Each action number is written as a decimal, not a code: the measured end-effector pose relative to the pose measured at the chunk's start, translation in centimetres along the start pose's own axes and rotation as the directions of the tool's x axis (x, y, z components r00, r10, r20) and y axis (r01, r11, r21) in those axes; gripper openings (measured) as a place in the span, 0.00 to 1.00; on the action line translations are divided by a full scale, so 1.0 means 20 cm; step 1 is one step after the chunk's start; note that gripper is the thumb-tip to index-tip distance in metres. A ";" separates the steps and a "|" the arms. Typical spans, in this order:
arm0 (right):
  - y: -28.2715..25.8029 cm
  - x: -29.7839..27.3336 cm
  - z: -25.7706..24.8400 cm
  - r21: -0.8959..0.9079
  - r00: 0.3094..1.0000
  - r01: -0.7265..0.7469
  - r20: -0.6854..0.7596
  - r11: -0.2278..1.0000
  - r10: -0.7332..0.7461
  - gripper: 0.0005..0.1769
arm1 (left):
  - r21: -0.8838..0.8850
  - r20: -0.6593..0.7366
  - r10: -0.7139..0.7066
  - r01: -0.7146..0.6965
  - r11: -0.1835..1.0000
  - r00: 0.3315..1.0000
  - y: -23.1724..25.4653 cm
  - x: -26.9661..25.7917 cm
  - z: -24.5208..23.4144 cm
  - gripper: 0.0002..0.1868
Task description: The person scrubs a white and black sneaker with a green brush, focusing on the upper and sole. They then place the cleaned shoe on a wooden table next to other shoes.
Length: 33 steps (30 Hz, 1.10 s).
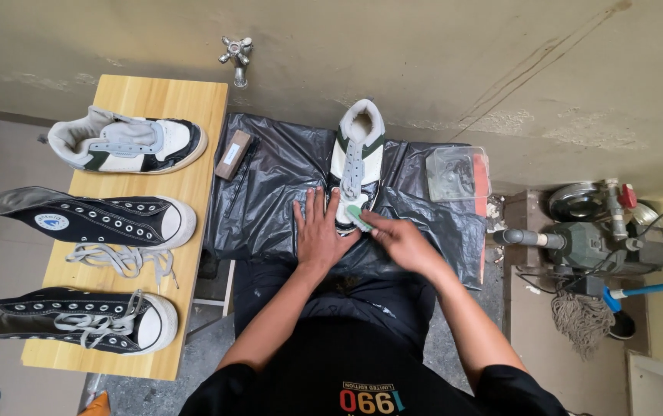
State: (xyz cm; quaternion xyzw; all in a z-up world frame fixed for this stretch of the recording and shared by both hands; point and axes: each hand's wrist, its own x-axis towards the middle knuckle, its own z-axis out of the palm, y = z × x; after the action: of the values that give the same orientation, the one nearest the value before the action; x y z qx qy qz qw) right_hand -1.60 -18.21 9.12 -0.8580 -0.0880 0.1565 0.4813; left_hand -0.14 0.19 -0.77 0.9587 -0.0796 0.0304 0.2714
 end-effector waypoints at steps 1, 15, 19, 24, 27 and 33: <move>0.01 0.05 -0.06 0.000 1.000 0.001 -0.003 1.000 -0.001 0.22 | 0.001 -0.001 0.003 -0.003 1.000 1.000 0.01 0.00 -0.01 0.53; 0.08 0.09 0.09 -0.605 0.976 0.007 -0.169 0.796 -0.137 0.28 | -0.015 -0.011 0.007 -0.007 1.000 1.000 0.00 0.00 -0.01 0.52; 0.06 -0.01 0.10 -0.440 0.995 0.010 -0.089 0.898 -0.054 0.26 | -0.016 0.014 -0.010 0.010 1.000 1.000 0.01 0.00 -0.01 0.51; 0.00 0.10 -0.16 -0.227 0.987 -0.069 -0.156 0.971 0.033 0.21 | -0.028 0.008 0.005 -0.004 1.000 1.000 0.00 0.00 -0.01 0.52; 0.10 0.27 -0.23 -0.352 0.944 -0.031 -0.317 0.935 -0.089 0.24 | -0.025 -0.005 0.015 -0.016 1.000 1.000 0.01 0.00 -0.03 0.52; 0.04 0.22 -0.05 -0.694 0.967 -0.030 -0.201 0.719 -0.154 0.32 | -0.022 -0.023 0.025 -0.026 0.999 0.999 0.00 0.00 -0.02 0.52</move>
State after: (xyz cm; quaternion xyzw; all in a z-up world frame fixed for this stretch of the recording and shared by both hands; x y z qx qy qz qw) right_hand 2.85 -18.12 8.17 -0.9843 -0.1089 -0.0108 0.1384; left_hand -0.25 0.39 -0.34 0.9542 -0.0892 0.0439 0.2823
